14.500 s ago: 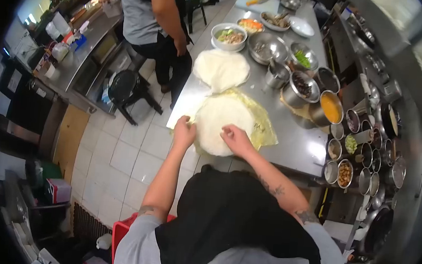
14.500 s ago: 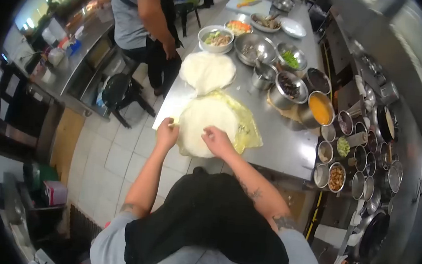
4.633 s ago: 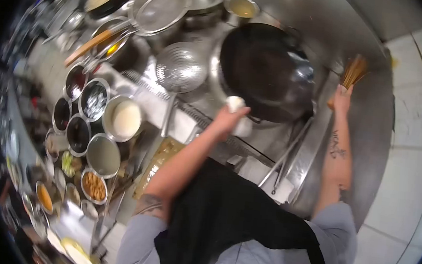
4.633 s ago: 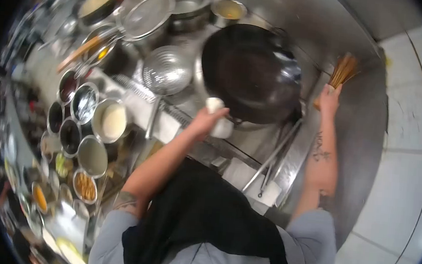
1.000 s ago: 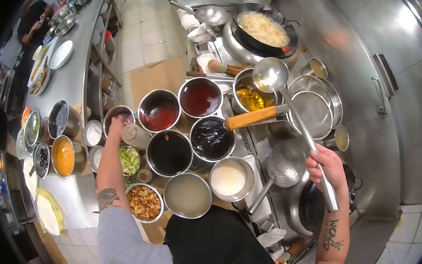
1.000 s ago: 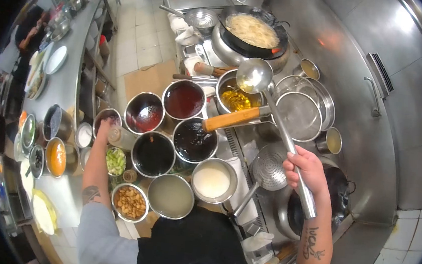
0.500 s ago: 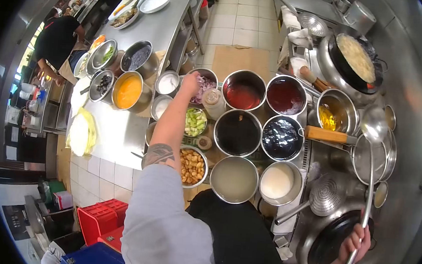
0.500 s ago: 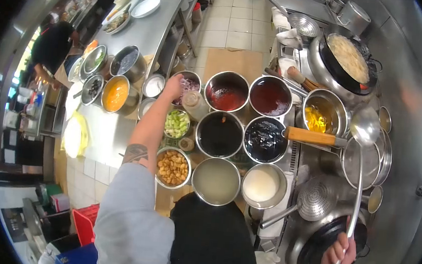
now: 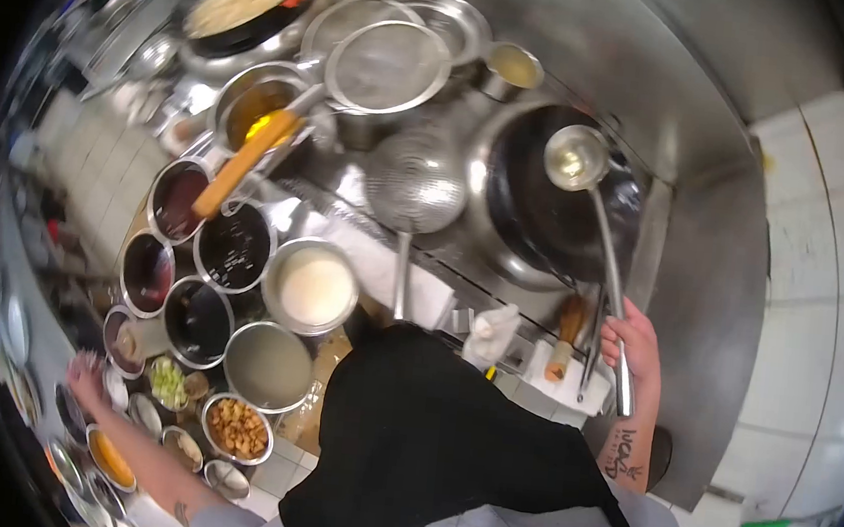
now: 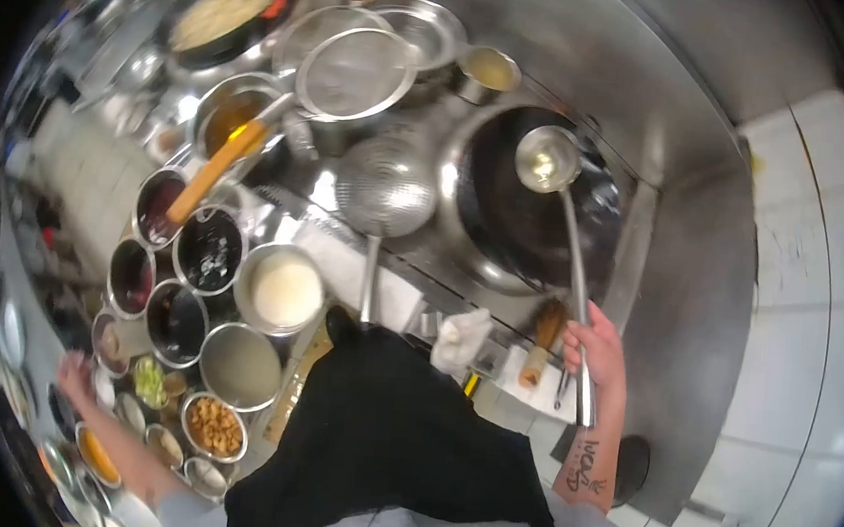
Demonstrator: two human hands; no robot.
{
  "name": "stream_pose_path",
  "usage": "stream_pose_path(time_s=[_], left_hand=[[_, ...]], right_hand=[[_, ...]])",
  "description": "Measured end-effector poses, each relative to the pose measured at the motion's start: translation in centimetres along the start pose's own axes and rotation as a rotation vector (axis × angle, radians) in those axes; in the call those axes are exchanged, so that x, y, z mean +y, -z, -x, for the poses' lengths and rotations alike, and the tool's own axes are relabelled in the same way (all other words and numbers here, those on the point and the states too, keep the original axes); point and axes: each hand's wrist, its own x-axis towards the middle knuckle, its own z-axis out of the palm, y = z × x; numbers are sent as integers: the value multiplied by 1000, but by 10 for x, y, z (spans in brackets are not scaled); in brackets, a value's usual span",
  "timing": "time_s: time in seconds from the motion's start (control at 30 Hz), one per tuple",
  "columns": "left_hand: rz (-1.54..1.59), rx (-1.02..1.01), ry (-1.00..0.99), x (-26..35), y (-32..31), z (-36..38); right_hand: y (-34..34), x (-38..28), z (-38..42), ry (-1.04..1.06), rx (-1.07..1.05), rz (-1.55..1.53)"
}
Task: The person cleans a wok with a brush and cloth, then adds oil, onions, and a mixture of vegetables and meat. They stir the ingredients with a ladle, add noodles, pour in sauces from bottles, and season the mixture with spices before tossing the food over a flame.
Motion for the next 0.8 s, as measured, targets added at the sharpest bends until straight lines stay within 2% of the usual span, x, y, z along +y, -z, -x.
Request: stream_pose_path(time_s=[0.03,0.1,0.2,0.27,0.3,0.33,0.4,0.43,0.5,0.53,0.57,0.67,0.7,0.73,0.8], left_hand=[[-208,93,-80,25,-10,23],[-323,160,-158,55,-20,50],[-102,44,-173,89,-36,79],[10,-21,-233,110,-72,91],[38,45,-236,126,-109,116],[-31,-50,-283,139,-139,138],[-160,-239,-388,168,-196,175],[-254,-299,-532,179,-243,214],[-272,-486,-550,197,-341,307],[-203,-616,-419,204,-388,354],[-82,-637,-322,202,-441,410],[-221,-923,-297,167,-556,496],[-223,-1128,-373,148,-596,510],[-370,-1221,-430,141,-630,537],[-333,-1306,-529,102,-698,567]], right_hand=[[20,5,3,-27,-12,17],[50,7,1,-63,-52,-16],[90,34,-30,-88,-129,-264],[119,65,-76,-83,-204,-545],[116,71,-92,-50,-196,-637],[106,77,-101,-11,-189,-730],[97,94,-96,51,-45,-558],[98,100,-93,83,27,-472],[116,106,-59,76,77,-330],[126,112,-43,67,102,-252],[138,120,-35,64,74,-223],[158,141,-15,80,32,-138],[156,149,-14,100,47,-106],[156,158,-14,119,61,-71],[154,173,-19,224,107,-56]])
